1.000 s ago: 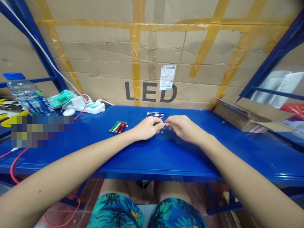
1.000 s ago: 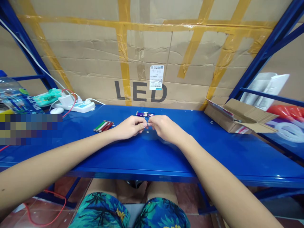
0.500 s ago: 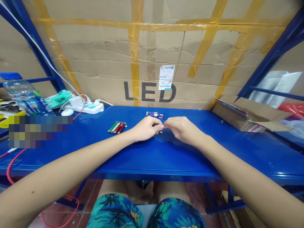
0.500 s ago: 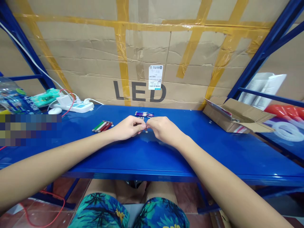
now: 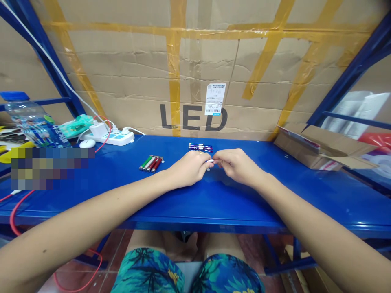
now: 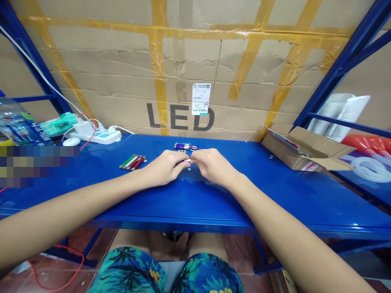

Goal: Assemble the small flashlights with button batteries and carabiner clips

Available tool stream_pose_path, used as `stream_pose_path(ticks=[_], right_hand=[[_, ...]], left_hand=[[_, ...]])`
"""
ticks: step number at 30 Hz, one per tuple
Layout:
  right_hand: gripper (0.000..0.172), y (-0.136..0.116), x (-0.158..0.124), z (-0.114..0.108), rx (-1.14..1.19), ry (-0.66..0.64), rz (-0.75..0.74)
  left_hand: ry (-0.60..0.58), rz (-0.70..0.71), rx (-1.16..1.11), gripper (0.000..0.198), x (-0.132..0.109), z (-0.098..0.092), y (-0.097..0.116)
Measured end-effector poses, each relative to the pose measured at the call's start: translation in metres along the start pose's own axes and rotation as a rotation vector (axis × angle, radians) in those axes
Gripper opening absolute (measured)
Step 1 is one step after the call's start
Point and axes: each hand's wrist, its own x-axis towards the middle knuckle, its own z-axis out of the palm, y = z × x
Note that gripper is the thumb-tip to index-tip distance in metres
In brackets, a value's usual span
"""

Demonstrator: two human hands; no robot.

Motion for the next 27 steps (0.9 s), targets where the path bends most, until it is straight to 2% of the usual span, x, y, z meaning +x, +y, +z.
stream_pose_path(ticks=[10, 17, 27], right_hand=[[0.024, -0.0027, 0.0017, 0.0001, 0.071, -0.008, 0.035], [0.023, -0.0026, 0.004, -0.0022, 0.111, -0.043, 0.074], [0.022, -0.0001, 0.005, -0.0022, 0.1, -0.101, 0.088]], left_hand=[[-0.04, -0.004, 0.149, 0.027, -0.0015, 0.0036, -0.0004], [0.017, -0.001, 0.053, 0.028, -0.001, 0.0047, -0.0058], [-0.022, -0.06, -0.02, 0.027, 0.0018, 0.0041, -0.0059]])
